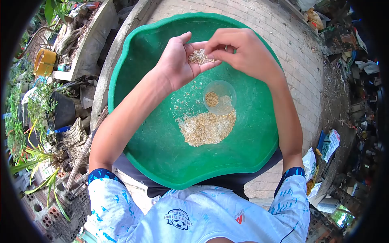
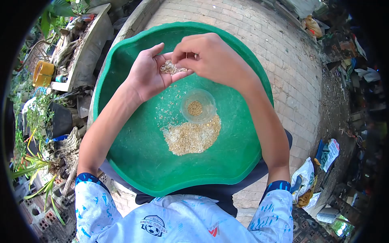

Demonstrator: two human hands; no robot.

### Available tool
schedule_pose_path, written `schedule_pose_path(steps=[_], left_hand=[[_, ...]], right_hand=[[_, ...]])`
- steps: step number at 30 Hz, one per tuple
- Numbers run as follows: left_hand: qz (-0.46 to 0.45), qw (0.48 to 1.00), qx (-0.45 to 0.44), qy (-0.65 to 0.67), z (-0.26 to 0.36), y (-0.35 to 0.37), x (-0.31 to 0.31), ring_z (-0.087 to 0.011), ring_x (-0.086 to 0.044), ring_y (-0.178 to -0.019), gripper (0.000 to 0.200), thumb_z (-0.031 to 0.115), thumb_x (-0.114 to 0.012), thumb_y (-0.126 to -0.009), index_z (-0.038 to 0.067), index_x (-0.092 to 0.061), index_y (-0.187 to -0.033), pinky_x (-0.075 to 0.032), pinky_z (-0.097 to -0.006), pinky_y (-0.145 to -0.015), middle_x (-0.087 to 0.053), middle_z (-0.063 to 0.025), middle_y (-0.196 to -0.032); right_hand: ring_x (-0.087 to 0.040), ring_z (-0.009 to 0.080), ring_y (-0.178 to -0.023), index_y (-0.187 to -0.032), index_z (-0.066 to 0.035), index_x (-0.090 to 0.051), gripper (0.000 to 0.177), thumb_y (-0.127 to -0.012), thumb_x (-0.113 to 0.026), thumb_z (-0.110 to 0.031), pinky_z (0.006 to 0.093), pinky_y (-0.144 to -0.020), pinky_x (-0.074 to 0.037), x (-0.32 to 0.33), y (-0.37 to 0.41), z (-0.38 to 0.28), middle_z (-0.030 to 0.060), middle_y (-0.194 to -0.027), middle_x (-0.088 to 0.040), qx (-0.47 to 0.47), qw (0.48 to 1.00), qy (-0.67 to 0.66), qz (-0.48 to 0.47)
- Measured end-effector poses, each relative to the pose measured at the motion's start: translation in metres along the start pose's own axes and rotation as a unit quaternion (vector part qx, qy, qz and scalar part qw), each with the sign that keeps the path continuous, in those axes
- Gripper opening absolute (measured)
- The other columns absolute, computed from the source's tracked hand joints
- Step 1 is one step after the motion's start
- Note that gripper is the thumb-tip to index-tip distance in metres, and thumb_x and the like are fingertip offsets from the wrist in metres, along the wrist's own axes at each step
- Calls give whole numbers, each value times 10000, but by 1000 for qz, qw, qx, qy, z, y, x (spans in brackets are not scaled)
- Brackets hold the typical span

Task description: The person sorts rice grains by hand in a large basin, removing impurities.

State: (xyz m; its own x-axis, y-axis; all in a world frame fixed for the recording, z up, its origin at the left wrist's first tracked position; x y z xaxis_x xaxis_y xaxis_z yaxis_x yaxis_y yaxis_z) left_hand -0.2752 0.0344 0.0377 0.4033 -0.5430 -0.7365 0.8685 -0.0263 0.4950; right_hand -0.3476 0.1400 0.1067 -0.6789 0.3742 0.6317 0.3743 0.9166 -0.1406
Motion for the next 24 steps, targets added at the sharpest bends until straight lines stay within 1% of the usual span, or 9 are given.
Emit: schedule_pose_path(steps=[1,3,7,10,12,16,19,22,24], left_hand=[[1,1000,2,0,-1,3,-2,-352,-574,-1207,661,378,-183,-1080,-180,-459,-1304,-485,-455,-1088,-563,-278,-1266],[34,999,-9,2,-1,8,-3,-302,-638,-1090,529,337,-249,-1087,-98,-528,-1200,-506,-464,-1047,-621,-179,-1165],[12,1000,-11,-8,-3,5,-1,-314,-626,-1108,571,356,-221,-1079,-125,-503,-1197,-529,-454,-1018,-599,-223,-1163],[6,1000,-13,-1,-4,2,3,-298,-639,-1081,563,357,-230,-1077,-119,-509,-1187,-530,-449,-1019,-602,-215,-1155],[10,1000,-4,9,-5,5,2,-266,-652,-1054,483,320,-270,-1087,-69,-549,-1158,-519,-456,-1025,-643,-153,-1111],[-12,1000,10,26,-8,0,6,-269,-651,-1059,477,315,-274,-1086,-66,-557,-1136,-522,-454,-1027,-643,-159,-1096],[15,1000,4,13,-8,3,3,-269,-648,-1067,484,324,-272,-1085,-66,-557,-1122,-522,-463,-1035,-640,-155,-1074],[2,1000,-9,-16,-6,1,3,-289,-642,-1072,570,372,-220,-1074,-102,-530,-1134,-531,-452,-1033,-603,-183,-1081],[-17,1000,2,-25,-6,-2,5,-318,-640,-1074,583,373,-213,-1074,-114,-530,-1126,-526,-460,-1038,-600,-188,-1047]], right_hand=[[-662,210,-789,-928,-27,-730,125,-818,-675,-48,330,-706,-525,-6,-1,2,106,-855,-685,-1,1000,-1,0],[-668,259,-808,-963,-31,-726,147,-833,-670,-71,358,-734,-535,-12,0,1,120,-915,-680,80,995,40,54],[-667,301,-840,-983,-35,-722,161,-847,-670,-103,378,-759,-538,-22,1,4,126,-950,-673,89,993,69,27],[-662,315,-853,-966,-31,-719,149,-857,-667,-118,391,-772,-536,-26,0,5,128,-935,-663,94,993,66,31],[-661,316,-852,-949,-26,-714,142,-861,-668,-127,401,-773,-534,-28,-2,4,129,-937,-665,91,993,71,26],[-661,316,-854,-952,-22,-712,140,-866,-661,-121,405,-778,-533,-30,-2,7,129,-942,-664,86,994,69,15],[-652,318,-852,-941,-12,-702,139,-868,-658,-122,393,-777,-531,-29,-2,10,133,-928,-668,79,994,66,26],[-652,256,-773,-944,3,-687,128,-873,-650,-97,358,-717,-528,-23,-6,11,124,-815,-649,86,994,50,40],[-615,138,-665,-952,6,-683,102,-909,-636,-73,280,-618,-509,-22,-7,26,67,-708,-620,-38,994,-96,21]])
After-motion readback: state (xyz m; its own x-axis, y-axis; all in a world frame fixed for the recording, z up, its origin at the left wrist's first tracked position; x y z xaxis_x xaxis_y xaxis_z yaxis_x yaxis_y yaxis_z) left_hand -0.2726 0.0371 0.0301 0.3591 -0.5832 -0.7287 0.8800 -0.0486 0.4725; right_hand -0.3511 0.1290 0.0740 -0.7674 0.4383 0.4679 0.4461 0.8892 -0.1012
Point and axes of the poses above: each hand's wrist, its own y-axis away from the middle knuckle, its own x-axis out of the back of the hand, z = x × y, the point moved 5 cm from there along -y, towards the middle knuckle
